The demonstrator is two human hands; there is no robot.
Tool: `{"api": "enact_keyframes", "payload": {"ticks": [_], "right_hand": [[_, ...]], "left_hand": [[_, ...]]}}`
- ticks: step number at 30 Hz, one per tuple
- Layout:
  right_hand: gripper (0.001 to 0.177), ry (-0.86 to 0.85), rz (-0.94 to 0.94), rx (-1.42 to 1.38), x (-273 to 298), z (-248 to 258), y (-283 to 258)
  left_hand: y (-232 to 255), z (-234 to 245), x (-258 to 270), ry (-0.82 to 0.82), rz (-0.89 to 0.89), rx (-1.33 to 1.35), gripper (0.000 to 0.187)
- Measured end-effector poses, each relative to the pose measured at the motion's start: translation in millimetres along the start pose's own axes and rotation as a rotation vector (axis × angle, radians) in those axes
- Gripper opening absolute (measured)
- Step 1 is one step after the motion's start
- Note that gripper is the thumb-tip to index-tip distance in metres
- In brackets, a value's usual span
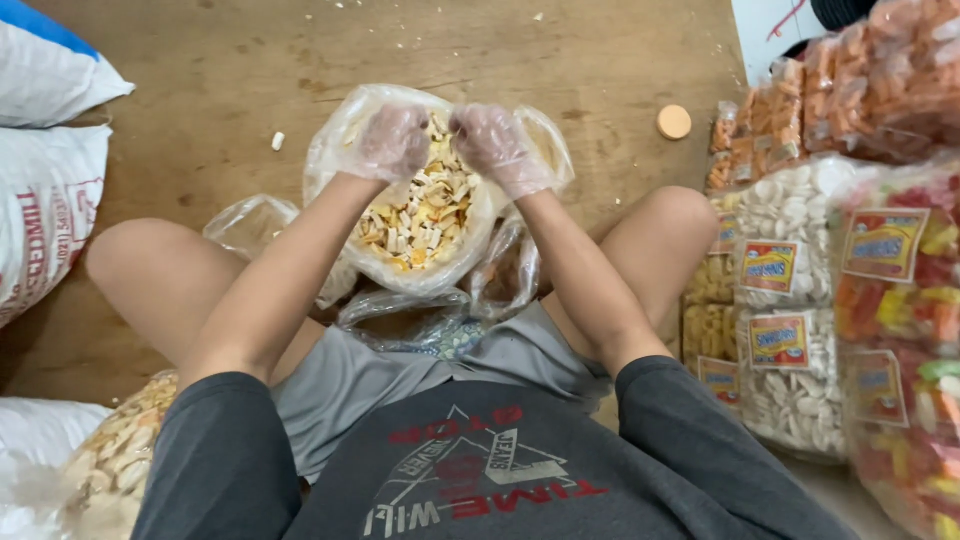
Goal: The person sorts and transfers small snacks from a central bag into smaller individual bags by hand while wearing gloves.
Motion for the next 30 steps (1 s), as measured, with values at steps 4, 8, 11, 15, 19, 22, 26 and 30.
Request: {"api": "enact_keyframes", "payload": {"ticks": [4, 8, 11, 15, 19, 22, 26, 30], "right_hand": [[0.012, -0.121, 0.107, -0.047, 1.9, -42.7, -12.3], [0.013, -0.141, 0.123, 0.016, 12.0, -83.0, -13.1], [0.013, -0.135, 0.132, -0.004, 13.3, -114.9, -3.5], [0.014, -0.18, 0.201, 0.099, 14.7, -144.0, 5.0], [0.007, -0.225, 0.248, 0.309, 10.1, -154.5, 0.6], [0.016, -0.241, 0.195, 0.242, 13.6, -151.4, -6.9], [0.022, -0.223, 0.235, 0.251, 19.8, -143.6, -6.7], [0.027, -0.225, 0.276, 0.23, 19.5, -130.2, -15.1]], "left_hand": [[-50.1, 3.0, 0.6, -0.386, 0.229, 0.522, 0.017], [-46.5, 15.8, 45.5, -0.793, 0.489, 1.034, 0.02], [-11.5, 34.3, 96.0, -0.295, 0.377, 0.35, 0.021], [-56.6, -32.2, 85.8, 0.118, 0.094, -0.271, 0.012], [-72.1, -63.9, 86.2, 0.186, -0.033, -0.378, 0.026], [-79.0, -77.8, 87.7, 0.269, -0.124, -0.508, 0.011], [-65.7, -48.6, 94.7, 0.191, -0.215, -0.54, 0.008], [-58.1, -41.5, 102.3, 0.252, -0.099, -0.34, 0.012]]}}
Point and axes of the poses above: each hand's wrist, its own x-axis away from the middle knuckle, its own z-axis out of the back of the hand, y = z × x, the point moved 1 cm from there along -x, towards the middle knuckle, and after that the axes turned 15 degrees about z, right-handed, at the moved point
